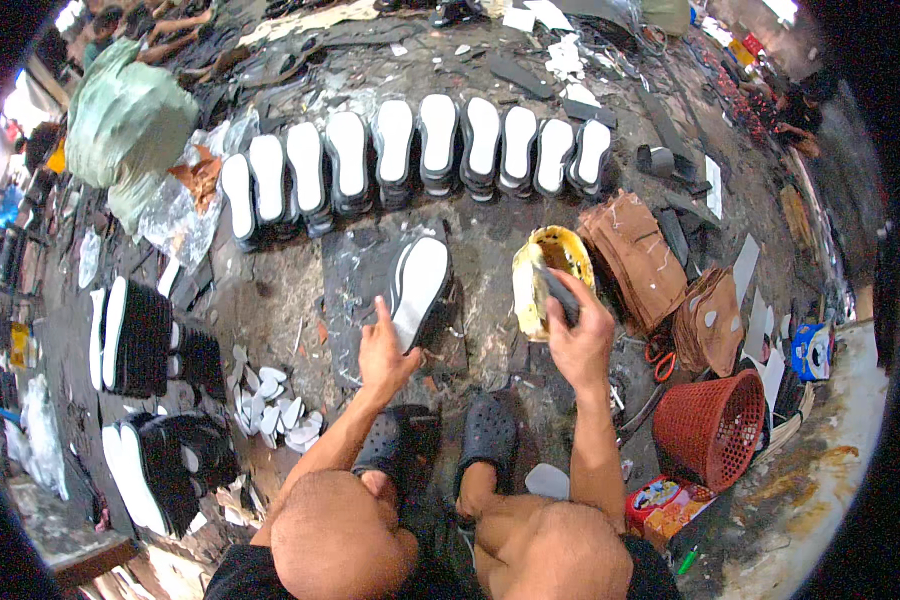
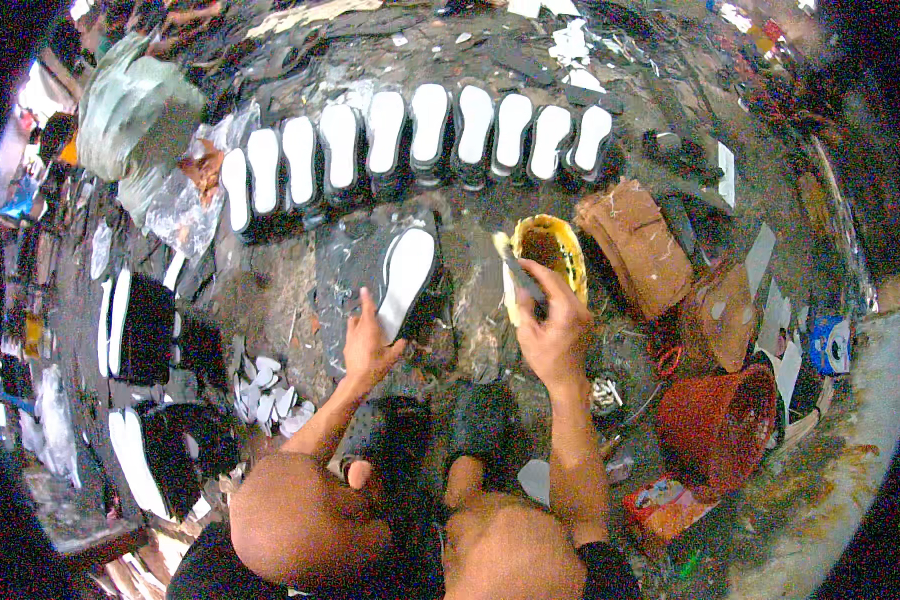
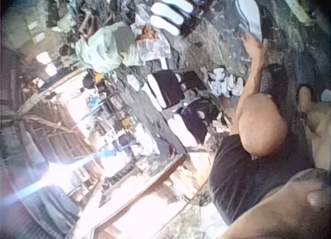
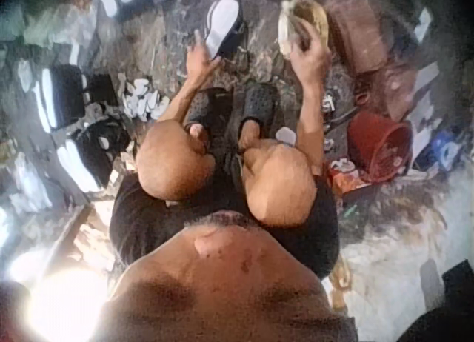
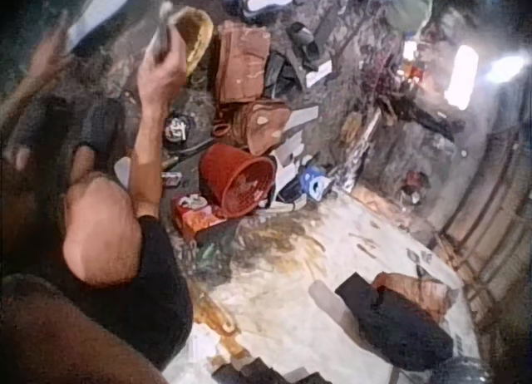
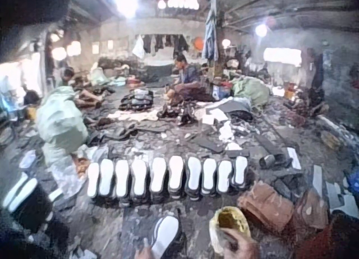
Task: The person scrapes the white insole of a black shoe with a handheld scraper, repeatedly dipping the tool into a yellow container. They handle multiple shoe soles, placing finished ones into a stack while continuing to scrape others.
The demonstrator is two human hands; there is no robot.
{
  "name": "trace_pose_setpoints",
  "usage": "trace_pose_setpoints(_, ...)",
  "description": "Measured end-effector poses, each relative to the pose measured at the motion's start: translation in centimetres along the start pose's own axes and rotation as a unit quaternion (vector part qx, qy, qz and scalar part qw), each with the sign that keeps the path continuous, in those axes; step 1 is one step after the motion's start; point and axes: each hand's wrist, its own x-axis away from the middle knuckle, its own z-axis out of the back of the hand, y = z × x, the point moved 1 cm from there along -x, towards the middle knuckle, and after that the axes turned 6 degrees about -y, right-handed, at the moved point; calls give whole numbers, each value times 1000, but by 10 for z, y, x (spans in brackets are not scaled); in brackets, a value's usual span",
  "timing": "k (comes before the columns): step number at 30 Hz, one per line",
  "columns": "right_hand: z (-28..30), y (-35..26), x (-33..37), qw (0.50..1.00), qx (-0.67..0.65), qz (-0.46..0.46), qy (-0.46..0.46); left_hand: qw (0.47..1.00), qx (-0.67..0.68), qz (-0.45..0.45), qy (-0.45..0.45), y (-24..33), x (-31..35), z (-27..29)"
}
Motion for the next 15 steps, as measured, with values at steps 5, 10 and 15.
trace_pose_setpoints(5, 29, 53, 17, 986, -105, -63, 110, 964, 263, 45, 20, -20, -10, 25)
trace_pose_setpoints(10, 32, 76, 5, 970, -127, -87, 186, 978, 174, -90, 67, 18, -129, 126)
trace_pose_setpoints(15, 42, 84, -5, 956, -191, -104, 199, 979, 48, -192, 51, 143, -276, 103)
